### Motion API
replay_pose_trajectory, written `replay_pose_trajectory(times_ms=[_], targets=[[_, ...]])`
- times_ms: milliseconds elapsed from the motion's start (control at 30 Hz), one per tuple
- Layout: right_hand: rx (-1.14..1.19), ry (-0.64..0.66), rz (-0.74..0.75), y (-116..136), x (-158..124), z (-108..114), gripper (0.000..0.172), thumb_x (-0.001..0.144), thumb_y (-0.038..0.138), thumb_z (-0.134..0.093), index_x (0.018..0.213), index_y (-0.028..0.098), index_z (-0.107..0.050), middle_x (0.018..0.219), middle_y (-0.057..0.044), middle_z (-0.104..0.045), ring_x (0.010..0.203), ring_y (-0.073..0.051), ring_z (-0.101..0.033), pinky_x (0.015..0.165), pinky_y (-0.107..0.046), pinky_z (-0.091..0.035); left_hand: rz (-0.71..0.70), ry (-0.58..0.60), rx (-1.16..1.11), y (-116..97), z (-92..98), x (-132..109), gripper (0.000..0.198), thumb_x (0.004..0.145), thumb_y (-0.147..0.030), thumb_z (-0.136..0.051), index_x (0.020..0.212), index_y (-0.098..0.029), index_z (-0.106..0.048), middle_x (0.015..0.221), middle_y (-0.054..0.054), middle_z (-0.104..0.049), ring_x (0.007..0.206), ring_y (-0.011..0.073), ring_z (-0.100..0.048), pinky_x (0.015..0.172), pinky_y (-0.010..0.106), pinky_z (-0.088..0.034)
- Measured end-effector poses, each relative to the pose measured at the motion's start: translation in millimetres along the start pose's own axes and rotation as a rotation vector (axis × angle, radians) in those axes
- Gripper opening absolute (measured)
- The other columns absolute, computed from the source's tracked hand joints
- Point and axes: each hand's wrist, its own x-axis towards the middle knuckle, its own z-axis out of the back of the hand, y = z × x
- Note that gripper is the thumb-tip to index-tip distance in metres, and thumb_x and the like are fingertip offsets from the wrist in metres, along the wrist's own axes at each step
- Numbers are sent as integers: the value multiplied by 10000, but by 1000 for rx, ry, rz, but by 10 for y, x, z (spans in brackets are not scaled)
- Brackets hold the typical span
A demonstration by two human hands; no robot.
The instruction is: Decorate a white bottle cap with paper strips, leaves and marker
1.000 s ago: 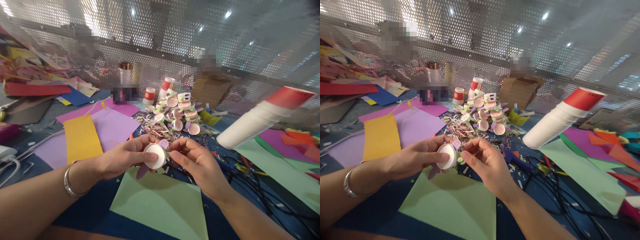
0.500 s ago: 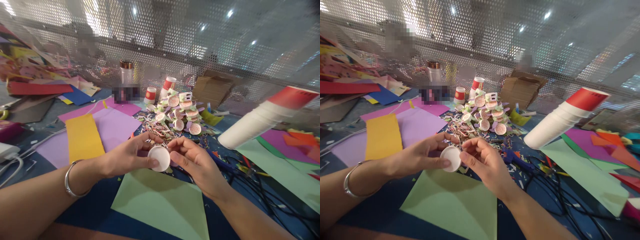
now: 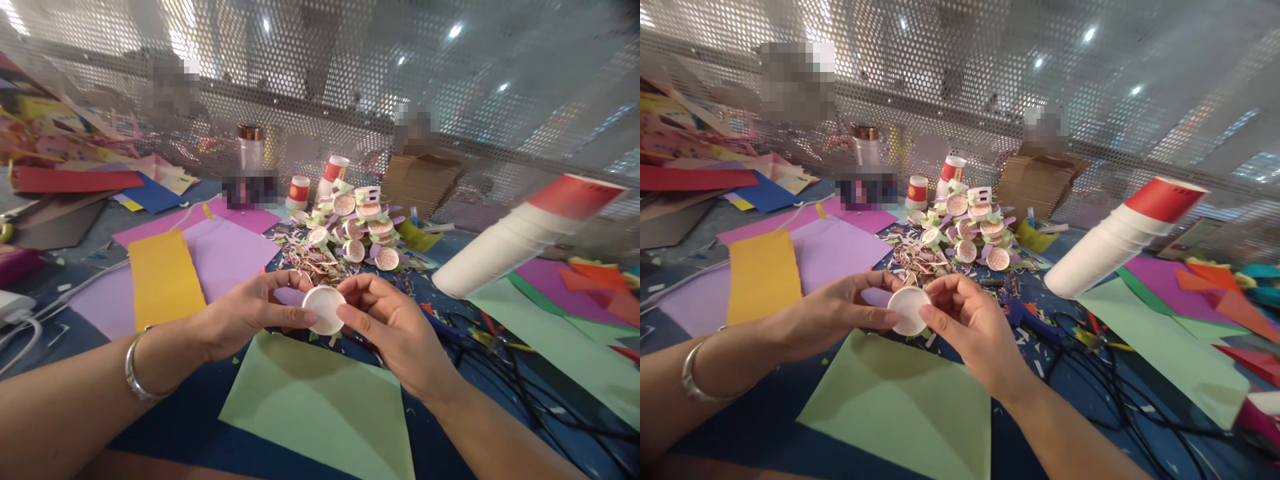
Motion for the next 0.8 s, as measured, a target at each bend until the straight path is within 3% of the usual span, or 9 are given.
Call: replay_pose_trajectory(times_ms=[167,300,400,500,600,800], targets=[[-293,-102,96,125,0,179,275,887,440,-734,1050,234,-652,960,-20,-708,897,-143,-655,802,-254,-528,-149,-70,-70,-26,17,31,240,781,-294,-811,916,-144,-680,848,60,-774,719,147,-672,662,249,-471],[-696,-190,105,247,-29,643,314,866,507,-699,1021,237,-663,981,-48,-719,890,-201,-681,794,-326,-547,-216,-110,-132,-88,58,20,141,830,-253,-757,852,-153,-660,920,69,-788,851,187,-720,779,277,-516],[-1025,-251,13,264,-75,1017,299,853,489,-639,1016,240,-666,997,-71,-741,861,-245,-702,788,-389,-563,-232,-6,-116,-116,62,2,110,895,-256,-677,862,-154,-653,835,78,-784,825,216,-741,777,307,-530],[-1229,-156,-89,192,-114,1271,336,827,456,-577,1074,246,-666,1067,-91,-748,896,-286,-728,760,-419,-583,-256,71,-98,-133,56,-11,139,945,-248,-611,850,-152,-642,771,83,-776,807,233,-755,764,317,-539],[-1327,-118,-84,77,-132,1392,369,758,383,-608,1088,228,-661,1123,-113,-741,994,-329,-725,871,-462,-564,-276,100,-91,-141,57,-13,150,971,-244,-582,872,-151,-646,807,87,-783,844,235,-761,775,308,-544],[-1499,-66,-168,-32,-152,1456,307,720,284,-618,1016,212,-653,989,-98,-747,860,-293,-738,717,-374,-565,-240,101,-109,-128,74,9,143,982,-280,-590,927,-161,-646,854,73,-784,832,221,-766,729,271,-535]])
